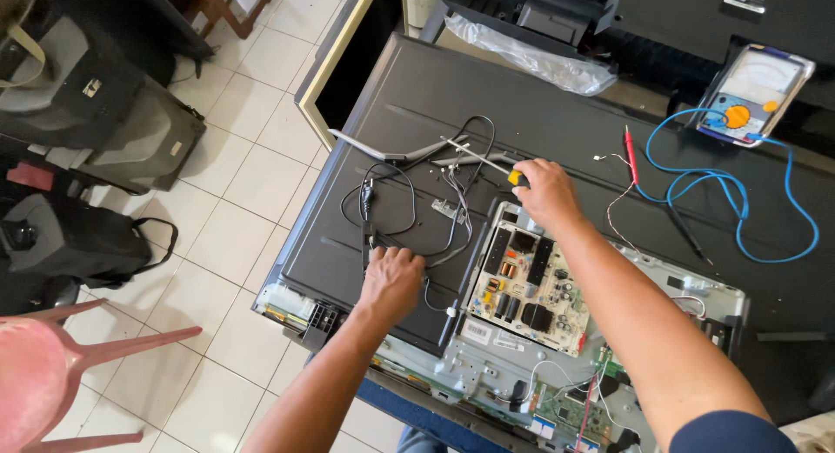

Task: The person manipulates internal electronics and wiring inside a disassembled television, using a screwdriver to tighten or loosen components and connecting various cables by hand.

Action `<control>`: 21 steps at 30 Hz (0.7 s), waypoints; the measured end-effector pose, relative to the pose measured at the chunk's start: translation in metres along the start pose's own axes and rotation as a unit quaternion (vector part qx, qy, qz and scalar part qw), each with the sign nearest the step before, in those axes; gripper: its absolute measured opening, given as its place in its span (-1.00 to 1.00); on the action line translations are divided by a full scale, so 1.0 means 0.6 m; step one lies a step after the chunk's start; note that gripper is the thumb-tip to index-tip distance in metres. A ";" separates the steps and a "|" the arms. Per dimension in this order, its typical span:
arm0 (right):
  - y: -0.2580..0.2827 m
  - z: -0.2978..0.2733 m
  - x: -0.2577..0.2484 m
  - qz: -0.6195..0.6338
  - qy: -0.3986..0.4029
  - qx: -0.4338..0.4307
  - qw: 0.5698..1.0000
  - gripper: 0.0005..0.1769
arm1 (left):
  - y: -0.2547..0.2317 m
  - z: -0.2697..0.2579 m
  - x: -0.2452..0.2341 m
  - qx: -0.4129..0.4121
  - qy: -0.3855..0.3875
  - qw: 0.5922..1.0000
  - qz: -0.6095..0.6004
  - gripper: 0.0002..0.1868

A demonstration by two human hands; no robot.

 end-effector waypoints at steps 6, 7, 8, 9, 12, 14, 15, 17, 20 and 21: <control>0.031 -0.009 0.032 -0.102 -0.008 -0.047 0.994 -0.47 | -0.018 -0.033 -0.094 -0.056 0.076 0.995 -0.017 -0.15; 0.056 -0.031 -0.019 -0.034 -0.071 -0.081 0.994 -0.51 | -0.018 -0.036 -0.112 -0.059 0.061 0.994 -0.065 -0.19; 0.077 -0.058 -0.070 0.035 -0.134 -0.112 0.984 -0.55 | -0.019 -0.041 -0.128 -0.062 0.048 0.991 -0.113 -0.22; 0.074 -0.104 -0.098 0.033 -0.133 -0.109 0.984 -0.55 | -0.018 -0.032 -0.136 -0.059 0.050 0.990 -0.115 -0.22; 0.077 -0.257 -0.208 0.124 -0.173 -0.105 0.971 -0.67 | 0.006 0.002 -0.159 -0.085 0.009 0.969 -0.234 -0.45; 0.039 -0.370 -0.250 0.073 -0.069 0.060 0.993 -0.65 | 0.046 0.038 -0.145 -0.167 -0.043 0.944 -0.280 -0.76; 0.018 -0.427 -0.259 0.071 -0.072 0.064 0.993 -0.65 | 0.059 0.063 -0.114 -0.161 -0.043 0.945 -0.281 -0.76; -0.054 -0.568 -0.287 0.120 -0.116 0.149 0.975 -0.77 | 0.080 0.120 -0.025 -0.205 0.023 0.965 -0.162 -0.82; -0.121 -0.786 -0.334 0.046 -0.132 0.282 0.949 -0.81 | 0.064 0.155 0.023 -0.157 0.094 0.983 -0.007 -0.74; -0.137 -0.838 -0.350 0.025 -0.140 0.321 0.936 -0.81 | 0.055 0.159 0.038 -0.114 0.106 0.988 -0.018 -0.74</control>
Point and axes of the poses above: each hand's wrist, its own z-axis towards the middle knuckle, its own x-axis out of the palm, y = z × x, the point moved 10 cm from there along z, towards the middle knuckle, and after that the axes turned 3 degrees about -x, right-handed, at the moved point
